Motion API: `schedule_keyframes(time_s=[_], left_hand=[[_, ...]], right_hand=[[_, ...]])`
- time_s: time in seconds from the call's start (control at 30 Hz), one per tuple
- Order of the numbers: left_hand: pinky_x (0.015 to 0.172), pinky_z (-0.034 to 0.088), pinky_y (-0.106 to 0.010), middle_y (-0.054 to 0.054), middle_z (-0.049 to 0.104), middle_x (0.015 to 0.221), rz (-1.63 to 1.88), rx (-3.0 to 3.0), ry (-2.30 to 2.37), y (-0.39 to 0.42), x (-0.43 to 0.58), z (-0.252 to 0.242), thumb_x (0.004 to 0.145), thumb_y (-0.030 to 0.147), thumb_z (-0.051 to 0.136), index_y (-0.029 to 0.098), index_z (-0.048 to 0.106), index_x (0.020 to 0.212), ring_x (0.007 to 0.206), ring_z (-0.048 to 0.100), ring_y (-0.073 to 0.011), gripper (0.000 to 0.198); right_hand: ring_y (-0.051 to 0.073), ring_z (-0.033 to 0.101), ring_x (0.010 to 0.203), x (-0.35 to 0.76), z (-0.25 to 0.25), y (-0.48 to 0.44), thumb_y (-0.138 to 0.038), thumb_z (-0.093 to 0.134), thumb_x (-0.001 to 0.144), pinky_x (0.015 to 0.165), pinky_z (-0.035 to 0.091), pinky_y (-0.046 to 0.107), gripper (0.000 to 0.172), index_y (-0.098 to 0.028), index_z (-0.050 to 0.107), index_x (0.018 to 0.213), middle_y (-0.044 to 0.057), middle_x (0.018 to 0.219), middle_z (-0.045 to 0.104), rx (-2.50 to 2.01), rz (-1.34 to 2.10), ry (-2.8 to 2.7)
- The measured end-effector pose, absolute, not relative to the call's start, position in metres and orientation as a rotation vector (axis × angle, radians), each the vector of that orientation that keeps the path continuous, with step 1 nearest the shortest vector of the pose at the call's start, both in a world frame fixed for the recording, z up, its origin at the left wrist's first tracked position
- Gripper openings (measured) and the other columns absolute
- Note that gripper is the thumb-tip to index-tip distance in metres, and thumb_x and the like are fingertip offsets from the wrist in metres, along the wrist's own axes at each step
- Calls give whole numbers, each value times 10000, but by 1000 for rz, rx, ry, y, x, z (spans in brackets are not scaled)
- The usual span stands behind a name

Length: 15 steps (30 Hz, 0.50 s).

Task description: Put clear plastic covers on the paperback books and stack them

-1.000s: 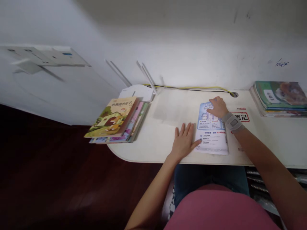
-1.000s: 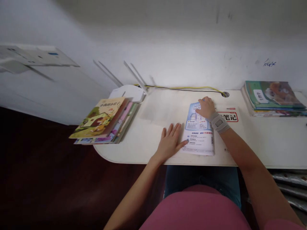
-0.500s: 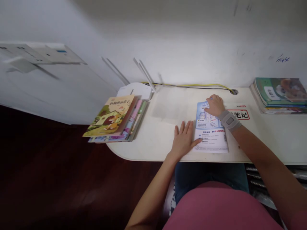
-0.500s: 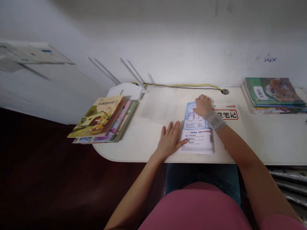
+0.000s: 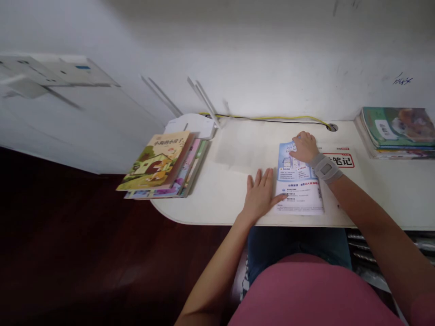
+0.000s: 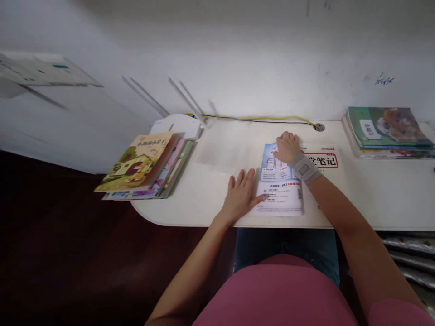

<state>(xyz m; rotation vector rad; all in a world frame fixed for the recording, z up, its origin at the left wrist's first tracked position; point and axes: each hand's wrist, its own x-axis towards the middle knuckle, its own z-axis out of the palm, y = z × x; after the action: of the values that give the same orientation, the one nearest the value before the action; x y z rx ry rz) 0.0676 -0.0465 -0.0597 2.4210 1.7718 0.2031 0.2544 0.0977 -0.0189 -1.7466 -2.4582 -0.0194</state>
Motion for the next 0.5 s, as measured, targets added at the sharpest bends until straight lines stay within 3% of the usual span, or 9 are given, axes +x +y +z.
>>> schedule_keyframes(time_s=[0.5], left_hand=[[1104,113,-587,-196,260,1506,263,2318,1704,-46,66,-56,854,596,422,127,47,1472,1406,169,-341,862]], right_hand=[[314,432,1098,254,-21,102,-391,606,759,912,327,433,446,-137,593,1126,162,1201,494,-1740,48,-2482]])
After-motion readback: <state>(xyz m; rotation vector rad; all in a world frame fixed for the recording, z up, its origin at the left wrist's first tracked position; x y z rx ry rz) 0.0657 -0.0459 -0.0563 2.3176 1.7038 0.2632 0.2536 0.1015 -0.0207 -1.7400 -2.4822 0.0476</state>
